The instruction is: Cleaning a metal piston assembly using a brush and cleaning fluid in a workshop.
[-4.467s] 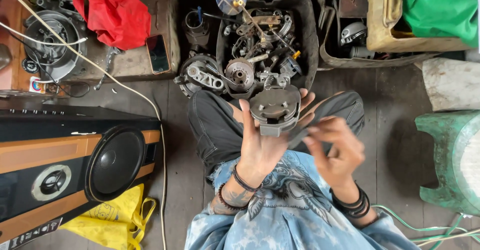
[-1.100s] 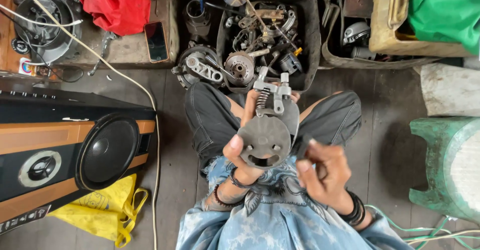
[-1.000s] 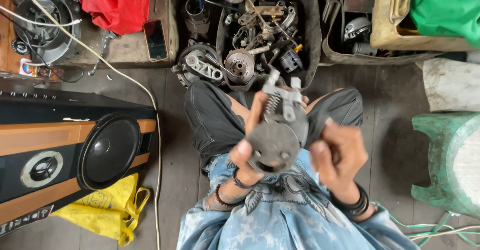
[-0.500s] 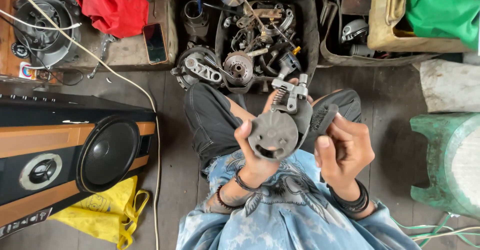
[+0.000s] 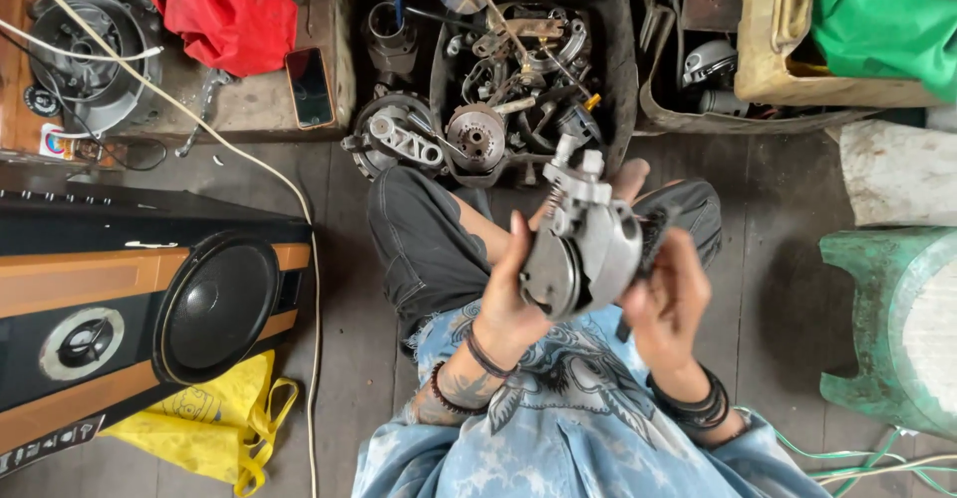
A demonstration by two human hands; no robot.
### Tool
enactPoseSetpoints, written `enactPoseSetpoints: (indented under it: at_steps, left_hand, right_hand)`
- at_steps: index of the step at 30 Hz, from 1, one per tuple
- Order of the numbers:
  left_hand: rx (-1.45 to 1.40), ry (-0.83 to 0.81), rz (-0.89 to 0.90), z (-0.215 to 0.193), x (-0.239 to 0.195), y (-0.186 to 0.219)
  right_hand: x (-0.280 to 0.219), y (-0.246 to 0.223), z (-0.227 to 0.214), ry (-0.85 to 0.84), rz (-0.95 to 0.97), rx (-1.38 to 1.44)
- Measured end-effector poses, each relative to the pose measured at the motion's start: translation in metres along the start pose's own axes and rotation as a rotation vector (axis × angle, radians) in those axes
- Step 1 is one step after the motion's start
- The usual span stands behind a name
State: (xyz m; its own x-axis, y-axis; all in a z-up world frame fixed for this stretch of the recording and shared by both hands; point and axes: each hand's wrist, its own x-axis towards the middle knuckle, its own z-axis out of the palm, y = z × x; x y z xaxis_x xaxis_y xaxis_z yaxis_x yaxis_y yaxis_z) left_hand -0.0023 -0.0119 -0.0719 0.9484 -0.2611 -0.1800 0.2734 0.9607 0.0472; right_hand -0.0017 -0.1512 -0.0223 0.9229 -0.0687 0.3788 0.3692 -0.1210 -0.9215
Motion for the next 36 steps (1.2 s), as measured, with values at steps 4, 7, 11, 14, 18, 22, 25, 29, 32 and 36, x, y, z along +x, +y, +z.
enactPoseSetpoints:
  at_steps: [4, 7, 11, 14, 18, 22, 25, 29, 32, 36]
  left_hand:
    - [0.391, -0.088, 0.195, 0.014, -0.001, -0.011]
    - [0.663, -0.142, 0.392, 0.037, 0.000, -0.014]
    - [0.879, -0.016, 0.578, 0.030, -0.003, -0.024]
    - [0.818, -0.057, 0.552, 0.071, -0.003, -0.023]
    - [0.631, -0.193, 0.470, 0.011, -0.003, -0.025]
    - [0.678, -0.124, 0.420, 0.007, -0.004, -0.008]
    - [0.810, -0.158, 0.489, 0.050, -0.004, 0.004]
    - [0.802, -0.216, 0.512, 0.045, 0.000, 0.011]
    - [0.608, -0.128, 0.362, 0.017, -0.010, 0.012]
    - [0.662, -0.053, 0.367, 0.027, -0.007, 0.019]
  right_hand:
    - [-0.011, 0.025, -0.001, -0.007, -0.033, 0.024]
    - [-0.012, 0.033, -0.007, 0.067, -0.069, 0.068]
    - [-0.002, -0.004, 0.004, 0.139, -0.199, -0.135]
    - [0.004, -0.007, 0.008, 0.108, -0.188, -0.117]
    - [0.010, -0.023, 0.008, -0.046, -0.227, -0.169]
    - [0.000, -0.013, -0.003, -0.168, -0.111, 0.098]
    - [0.005, -0.013, -0.006, -0.133, -0.120, 0.102]
    - [-0.011, 0.004, -0.010, -0.036, -0.252, -0.043]
    - [-0.031, 0.003, -0.001, -0.095, -0.194, -0.146]
    - [-0.041, 0.014, 0.002, -0.130, -0.087, -0.214]
